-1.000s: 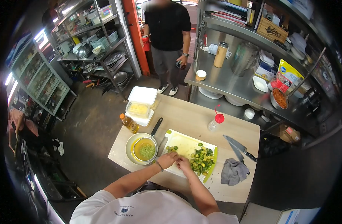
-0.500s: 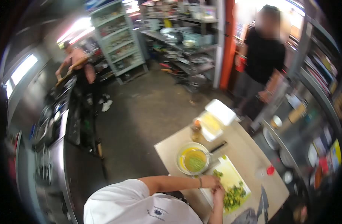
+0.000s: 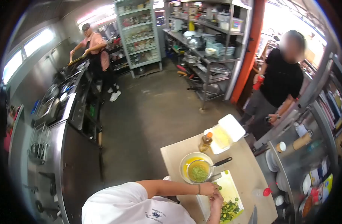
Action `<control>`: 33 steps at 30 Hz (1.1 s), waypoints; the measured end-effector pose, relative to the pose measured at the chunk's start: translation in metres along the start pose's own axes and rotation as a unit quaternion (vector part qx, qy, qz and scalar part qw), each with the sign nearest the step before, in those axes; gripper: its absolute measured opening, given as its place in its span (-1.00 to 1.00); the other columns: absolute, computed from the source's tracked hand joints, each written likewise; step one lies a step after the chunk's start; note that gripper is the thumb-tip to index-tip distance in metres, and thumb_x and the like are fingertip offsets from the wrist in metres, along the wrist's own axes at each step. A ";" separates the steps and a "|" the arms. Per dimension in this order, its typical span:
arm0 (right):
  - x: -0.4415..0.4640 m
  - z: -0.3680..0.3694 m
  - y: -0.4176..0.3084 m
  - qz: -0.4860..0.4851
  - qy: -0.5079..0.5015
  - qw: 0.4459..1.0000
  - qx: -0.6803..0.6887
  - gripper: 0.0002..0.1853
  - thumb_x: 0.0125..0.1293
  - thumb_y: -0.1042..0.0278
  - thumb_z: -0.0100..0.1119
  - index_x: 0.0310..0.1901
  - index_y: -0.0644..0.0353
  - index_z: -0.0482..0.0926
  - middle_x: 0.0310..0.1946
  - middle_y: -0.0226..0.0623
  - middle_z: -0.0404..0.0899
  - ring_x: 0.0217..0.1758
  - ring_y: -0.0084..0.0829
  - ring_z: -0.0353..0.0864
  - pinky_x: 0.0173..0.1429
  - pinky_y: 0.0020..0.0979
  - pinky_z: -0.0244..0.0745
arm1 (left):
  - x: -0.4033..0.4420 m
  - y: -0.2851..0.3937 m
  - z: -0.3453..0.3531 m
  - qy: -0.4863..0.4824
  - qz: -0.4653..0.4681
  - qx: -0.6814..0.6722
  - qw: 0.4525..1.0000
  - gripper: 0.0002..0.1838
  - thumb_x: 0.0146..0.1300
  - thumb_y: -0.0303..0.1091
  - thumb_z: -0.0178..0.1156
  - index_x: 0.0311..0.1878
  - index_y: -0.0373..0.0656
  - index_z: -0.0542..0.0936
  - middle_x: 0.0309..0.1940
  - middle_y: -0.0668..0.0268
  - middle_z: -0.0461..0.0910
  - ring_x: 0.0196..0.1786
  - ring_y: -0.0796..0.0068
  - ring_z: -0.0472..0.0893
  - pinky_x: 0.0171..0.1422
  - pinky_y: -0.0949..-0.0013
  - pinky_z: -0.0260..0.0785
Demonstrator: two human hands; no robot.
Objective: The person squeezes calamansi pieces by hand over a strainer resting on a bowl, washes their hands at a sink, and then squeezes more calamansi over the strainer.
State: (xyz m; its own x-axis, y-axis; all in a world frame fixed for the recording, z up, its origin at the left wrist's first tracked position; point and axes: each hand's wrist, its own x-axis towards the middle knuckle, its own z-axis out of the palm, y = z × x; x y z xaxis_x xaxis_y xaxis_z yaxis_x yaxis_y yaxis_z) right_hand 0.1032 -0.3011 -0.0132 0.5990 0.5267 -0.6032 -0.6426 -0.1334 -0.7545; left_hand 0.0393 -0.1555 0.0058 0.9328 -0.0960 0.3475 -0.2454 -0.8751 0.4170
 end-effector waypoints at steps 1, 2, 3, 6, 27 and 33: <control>0.000 0.004 -0.001 0.003 -0.002 1.000 -0.007 -0.89 0.22 0.51 -0.04 -0.25 0.20 0.48 -0.50 -0.42 0.48 -0.62 -0.59 0.37 -0.54 -0.57 0.29 | 0.001 -0.003 -0.002 -0.002 0.020 -0.001 1.000 -0.81 -0.01 -0.27 0.08 -0.40 -0.14 0.58 -0.29 0.21 0.47 -0.34 0.27 0.56 -0.27 0.30 0.45; -0.001 0.005 -0.003 0.007 -0.002 1.000 -0.013 -0.88 0.21 0.51 -0.01 -0.22 0.21 0.48 -0.48 -0.41 0.49 -0.62 -0.58 0.38 -0.54 -0.57 0.30 | 0.002 -0.003 -0.004 -0.001 0.016 -0.010 1.000 -0.80 -0.01 -0.26 0.09 -0.36 -0.14 0.58 -0.26 0.20 0.47 -0.32 0.26 0.56 -0.26 0.29 0.45; -0.001 0.006 -0.004 -0.001 0.011 1.000 -0.004 -0.88 0.21 0.51 -0.01 -0.22 0.21 0.48 -0.48 -0.41 0.49 -0.62 -0.58 0.38 -0.54 -0.57 0.30 | 0.002 -0.004 -0.001 -0.001 0.008 -0.020 1.000 -0.79 0.00 -0.26 0.09 -0.32 -0.13 0.57 -0.23 0.20 0.46 -0.30 0.25 0.56 -0.25 0.29 0.45; -0.006 0.002 -0.001 -0.011 0.031 0.999 0.000 -0.83 0.19 0.53 0.02 -0.17 0.25 0.48 -0.43 -0.38 0.51 -0.63 -0.56 0.39 -0.56 -0.56 0.29 | 0.005 -0.007 0.013 -0.068 -0.001 0.003 0.998 -0.76 0.02 -0.27 0.10 -0.24 -0.12 0.57 -0.20 0.17 0.45 -0.23 0.22 0.57 -0.21 0.29 0.46; -0.029 -0.025 0.016 -0.009 0.070 0.995 0.069 -0.84 0.30 0.28 0.03 -0.29 0.19 0.50 -0.56 -0.51 0.41 -0.68 -0.65 0.30 -0.60 -0.61 0.19 | 0.027 0.020 0.018 -0.092 0.088 0.029 0.991 -0.78 0.09 -0.28 0.07 -0.32 -0.24 0.52 -0.32 0.20 0.49 -0.30 0.28 0.56 -0.26 0.34 0.47; -0.033 -0.025 -0.004 -0.022 0.025 0.998 0.055 -0.80 0.27 0.32 0.07 -0.15 0.23 0.51 -0.39 -0.39 0.57 -0.62 -0.60 0.44 -0.57 -0.59 0.26 | 0.019 0.013 -0.003 -0.093 -0.035 -0.055 0.994 -0.73 0.06 -0.27 0.14 -0.19 -0.20 0.51 -0.22 0.18 0.50 -0.21 0.24 0.55 -0.17 0.28 0.44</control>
State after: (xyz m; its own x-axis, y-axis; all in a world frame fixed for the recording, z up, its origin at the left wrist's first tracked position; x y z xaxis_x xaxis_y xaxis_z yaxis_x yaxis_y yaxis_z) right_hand 0.0985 -0.3389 0.0031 0.6493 0.4874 -0.5839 -0.6619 -0.0162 -0.7494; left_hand 0.0527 -0.1673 0.0204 0.9785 -0.1322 0.1580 -0.1969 -0.8262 0.5279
